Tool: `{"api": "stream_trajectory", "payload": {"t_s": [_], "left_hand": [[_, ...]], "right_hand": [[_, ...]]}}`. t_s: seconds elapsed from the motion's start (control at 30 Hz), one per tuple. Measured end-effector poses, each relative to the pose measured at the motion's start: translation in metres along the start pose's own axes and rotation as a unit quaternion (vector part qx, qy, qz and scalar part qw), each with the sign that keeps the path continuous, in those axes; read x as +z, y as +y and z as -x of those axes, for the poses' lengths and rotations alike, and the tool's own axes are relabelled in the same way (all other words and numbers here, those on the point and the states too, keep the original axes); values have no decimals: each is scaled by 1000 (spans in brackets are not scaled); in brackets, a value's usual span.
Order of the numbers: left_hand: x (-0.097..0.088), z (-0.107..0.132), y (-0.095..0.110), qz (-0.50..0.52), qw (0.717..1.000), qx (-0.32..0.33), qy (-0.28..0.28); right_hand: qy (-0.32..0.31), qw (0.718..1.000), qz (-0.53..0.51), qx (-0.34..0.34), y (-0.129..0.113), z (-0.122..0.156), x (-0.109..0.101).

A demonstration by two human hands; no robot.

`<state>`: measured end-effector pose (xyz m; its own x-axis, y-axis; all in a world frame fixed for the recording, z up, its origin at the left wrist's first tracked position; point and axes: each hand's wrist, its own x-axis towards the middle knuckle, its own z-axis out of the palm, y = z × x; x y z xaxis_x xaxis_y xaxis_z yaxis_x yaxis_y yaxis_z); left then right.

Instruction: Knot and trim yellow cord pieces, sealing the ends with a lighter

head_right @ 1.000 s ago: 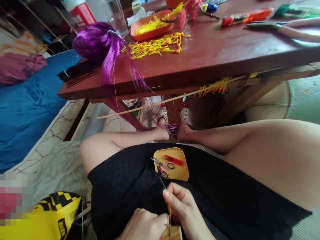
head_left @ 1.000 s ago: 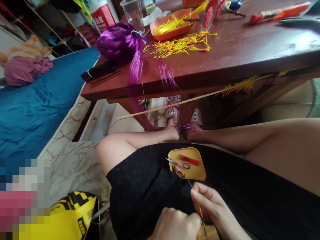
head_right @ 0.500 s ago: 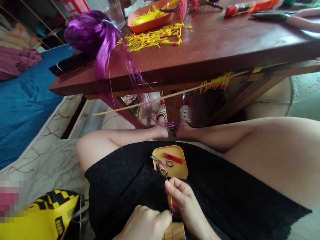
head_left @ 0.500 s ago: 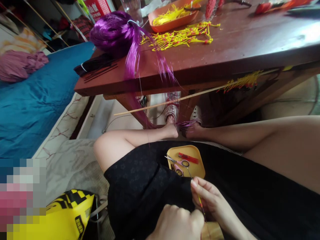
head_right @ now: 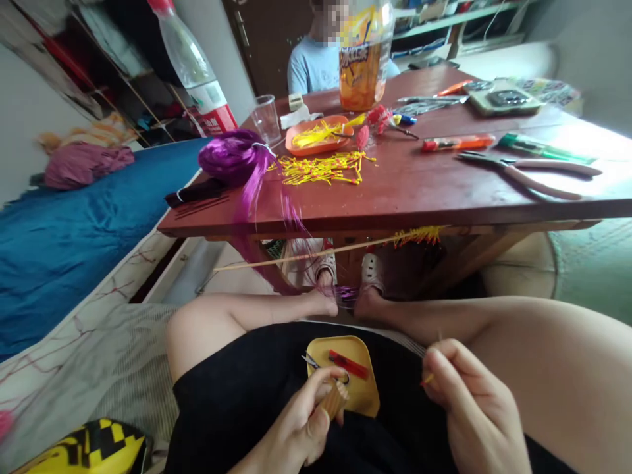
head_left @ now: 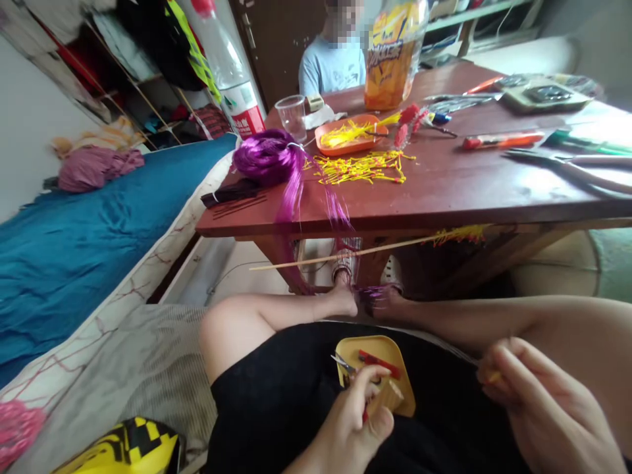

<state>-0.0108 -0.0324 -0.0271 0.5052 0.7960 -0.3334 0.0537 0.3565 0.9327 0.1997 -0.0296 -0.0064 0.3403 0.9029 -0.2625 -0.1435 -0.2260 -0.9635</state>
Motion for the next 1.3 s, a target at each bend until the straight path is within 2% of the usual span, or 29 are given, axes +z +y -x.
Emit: {"api": "stream_trajectory", "payload": {"t_s": [0.07,0.13,0.2,0.27,0.33,0.37,0.4,0.43,0.5,0.57,0.67,0.77,0.83,0.97,1.07,1.17,1.2,1.27,1.3], "left_hand": [[2,-3,-6,66,997,7,48],[5,-5,-7,151,980,27,127],[3,-7,-1,254,943,46,210],[-6,-8,10,362,888,42,279],[-21,-8,20,436,840,25,322],[-30,-8,23,445,829,27,338],[-39,-8,25,430,829,34,355],[-47,-8,24,392,841,44,369],[-59,-10,18,265,882,53,385],[-66,-16,7,187,907,38,374],[-68,-29,-10,112,936,0,334],[-70,-44,-23,2,949,-26,314],[-71,-52,-30,-75,947,-44,309],[-67,-61,-34,-191,927,-62,317],[-54,-56,-19,-243,904,-24,350],[-32,-41,7,-266,887,37,376],[-23,-36,16,-268,902,61,334],[-4,-28,28,-237,958,63,149],[3,-26,31,-223,970,48,81]], "right_hand": [[22,998,-56,18,1,-4,0],[22,996,-74,35,4,-5,1],[17,996,-75,54,8,-4,1],[23,993,-84,73,10,-5,-2],[38,991,-98,83,10,-8,-7],[51,990,-105,79,8,-10,-10],[63,989,-111,74,7,-12,-12],[76,988,-114,69,5,-14,-14],[94,987,-114,61,0,-16,-15],[102,988,-103,54,-2,-17,-14],[82,991,-96,52,-1,-18,-12],[68,990,-104,68,5,-18,-8],[54,990,-106,78,8,-19,-4],[-63,985,-110,118,11,-18,11],[-114,975,-121,145,12,-15,25],[-145,969,-121,161,13,-12,39],[-153,967,-123,165,14,-11,43],[-158,965,-127,168,15,-9,50],[-159,964,-128,168,16,-8,52]]}}
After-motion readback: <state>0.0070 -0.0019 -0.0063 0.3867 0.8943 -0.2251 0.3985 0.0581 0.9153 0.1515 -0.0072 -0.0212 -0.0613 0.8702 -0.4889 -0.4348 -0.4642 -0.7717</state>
